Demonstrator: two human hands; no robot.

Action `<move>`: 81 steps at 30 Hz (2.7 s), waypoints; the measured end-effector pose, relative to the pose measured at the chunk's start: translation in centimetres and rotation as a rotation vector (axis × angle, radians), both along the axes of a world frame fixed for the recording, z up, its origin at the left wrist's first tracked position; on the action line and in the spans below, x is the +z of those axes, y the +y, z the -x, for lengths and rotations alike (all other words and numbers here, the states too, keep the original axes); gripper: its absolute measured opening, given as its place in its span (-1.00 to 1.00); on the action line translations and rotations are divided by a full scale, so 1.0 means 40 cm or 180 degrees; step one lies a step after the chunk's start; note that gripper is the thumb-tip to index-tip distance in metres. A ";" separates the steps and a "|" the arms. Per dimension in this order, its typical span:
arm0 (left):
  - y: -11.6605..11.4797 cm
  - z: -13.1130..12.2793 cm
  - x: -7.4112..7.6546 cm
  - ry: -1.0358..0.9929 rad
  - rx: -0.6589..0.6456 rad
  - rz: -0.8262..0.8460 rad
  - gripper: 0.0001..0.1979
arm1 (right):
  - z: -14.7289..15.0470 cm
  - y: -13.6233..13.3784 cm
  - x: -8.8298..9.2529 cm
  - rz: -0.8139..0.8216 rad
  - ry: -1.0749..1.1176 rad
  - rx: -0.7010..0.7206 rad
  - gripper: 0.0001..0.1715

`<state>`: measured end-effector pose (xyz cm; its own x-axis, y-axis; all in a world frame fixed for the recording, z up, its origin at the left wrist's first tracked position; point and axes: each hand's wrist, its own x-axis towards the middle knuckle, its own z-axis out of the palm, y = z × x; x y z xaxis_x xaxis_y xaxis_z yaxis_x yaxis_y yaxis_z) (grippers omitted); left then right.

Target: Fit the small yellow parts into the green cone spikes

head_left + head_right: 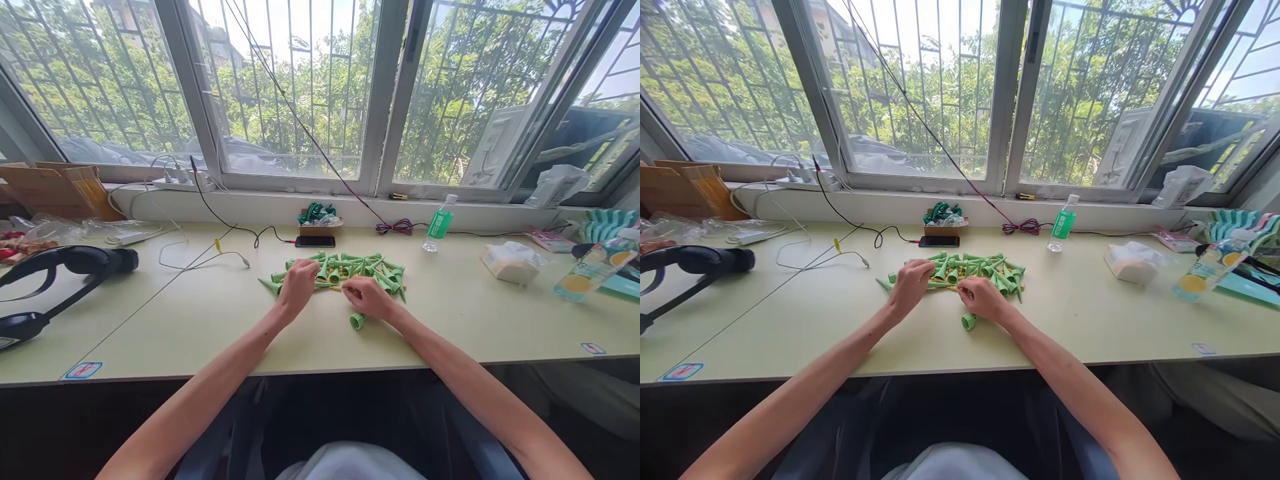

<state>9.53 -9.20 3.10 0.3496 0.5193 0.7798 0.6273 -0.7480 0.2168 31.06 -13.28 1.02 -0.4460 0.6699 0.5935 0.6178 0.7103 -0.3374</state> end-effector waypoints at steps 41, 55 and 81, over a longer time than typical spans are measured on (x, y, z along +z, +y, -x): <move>-0.068 -0.053 0.015 -0.0365 -0.0570 0.0898 -0.71 | 0.005 0.000 0.000 0.0166 -0.0009 0.0058 -0.77; -0.053 -0.046 0.008 -0.0180 -0.0514 0.1109 -0.73 | 0.006 0.007 -0.011 0.0222 0.0006 0.0189 -0.72; -0.049 -0.042 0.006 0.0064 -0.0241 0.1306 -0.63 | 0.009 0.004 -0.004 0.0406 -0.0352 0.0048 -0.75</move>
